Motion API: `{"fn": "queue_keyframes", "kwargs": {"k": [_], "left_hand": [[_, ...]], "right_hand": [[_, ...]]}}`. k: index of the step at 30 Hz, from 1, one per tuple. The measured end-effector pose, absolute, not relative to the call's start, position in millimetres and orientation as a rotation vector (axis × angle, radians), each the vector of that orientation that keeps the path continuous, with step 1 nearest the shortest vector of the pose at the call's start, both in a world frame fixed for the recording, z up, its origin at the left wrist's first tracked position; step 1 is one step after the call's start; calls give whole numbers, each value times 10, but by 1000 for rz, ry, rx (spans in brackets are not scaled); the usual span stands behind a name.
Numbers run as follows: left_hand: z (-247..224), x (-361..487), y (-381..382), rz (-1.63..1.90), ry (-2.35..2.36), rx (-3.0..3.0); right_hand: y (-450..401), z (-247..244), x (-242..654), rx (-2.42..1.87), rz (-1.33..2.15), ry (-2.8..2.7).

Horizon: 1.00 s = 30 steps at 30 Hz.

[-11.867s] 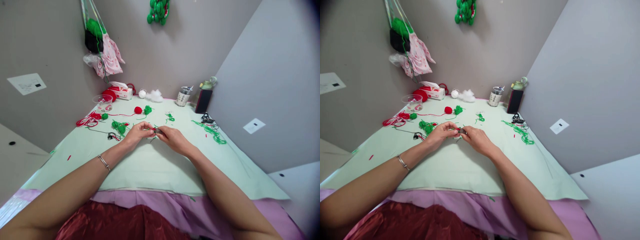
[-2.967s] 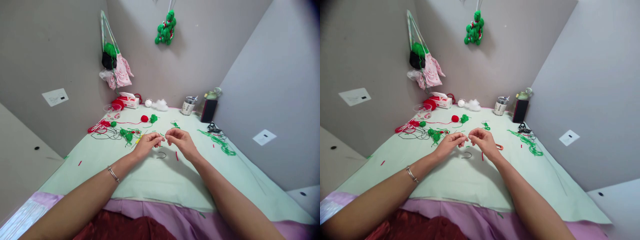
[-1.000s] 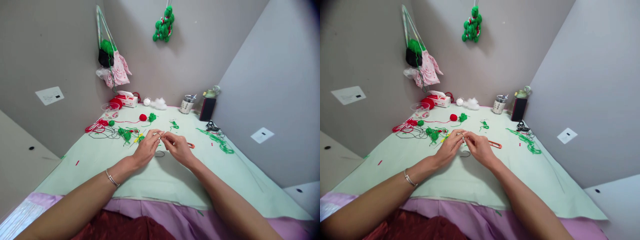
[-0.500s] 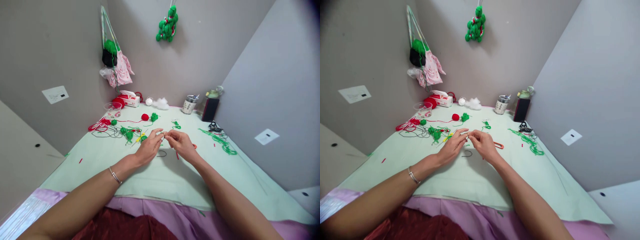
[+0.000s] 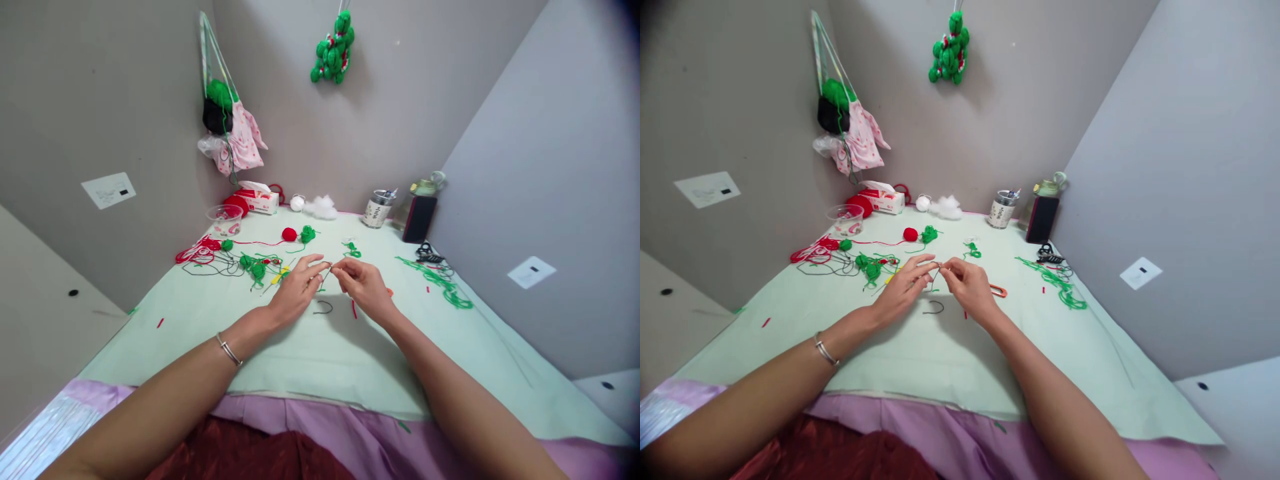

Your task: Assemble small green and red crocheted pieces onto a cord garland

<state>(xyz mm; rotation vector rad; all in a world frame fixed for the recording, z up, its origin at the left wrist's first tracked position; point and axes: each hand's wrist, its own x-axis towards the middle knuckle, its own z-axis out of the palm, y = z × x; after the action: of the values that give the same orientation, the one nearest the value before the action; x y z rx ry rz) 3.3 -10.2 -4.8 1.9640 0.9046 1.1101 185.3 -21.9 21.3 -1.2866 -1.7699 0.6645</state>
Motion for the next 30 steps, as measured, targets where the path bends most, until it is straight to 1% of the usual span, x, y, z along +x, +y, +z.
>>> {"fn": "queue_keyframes", "kwargs": {"k": [8, 21, 25, 30], "left_hand": [[37, 19, -45, 1099, 846, 1420], [66, 19, -39, 1075, 868, 1199], [55, 13, -43, 1043, 862, 1175], [35, 10, -41, 1048, 838, 1191]], "right_hand": [[-301, 212, 1793, -1342, 333, -1984], [-296, 94, 1764, -1345, -173, -2098], [-296, 111, 1769, -1362, -171, -2077], [-280, 148, 1806, -1349, 5, -1978]]}}
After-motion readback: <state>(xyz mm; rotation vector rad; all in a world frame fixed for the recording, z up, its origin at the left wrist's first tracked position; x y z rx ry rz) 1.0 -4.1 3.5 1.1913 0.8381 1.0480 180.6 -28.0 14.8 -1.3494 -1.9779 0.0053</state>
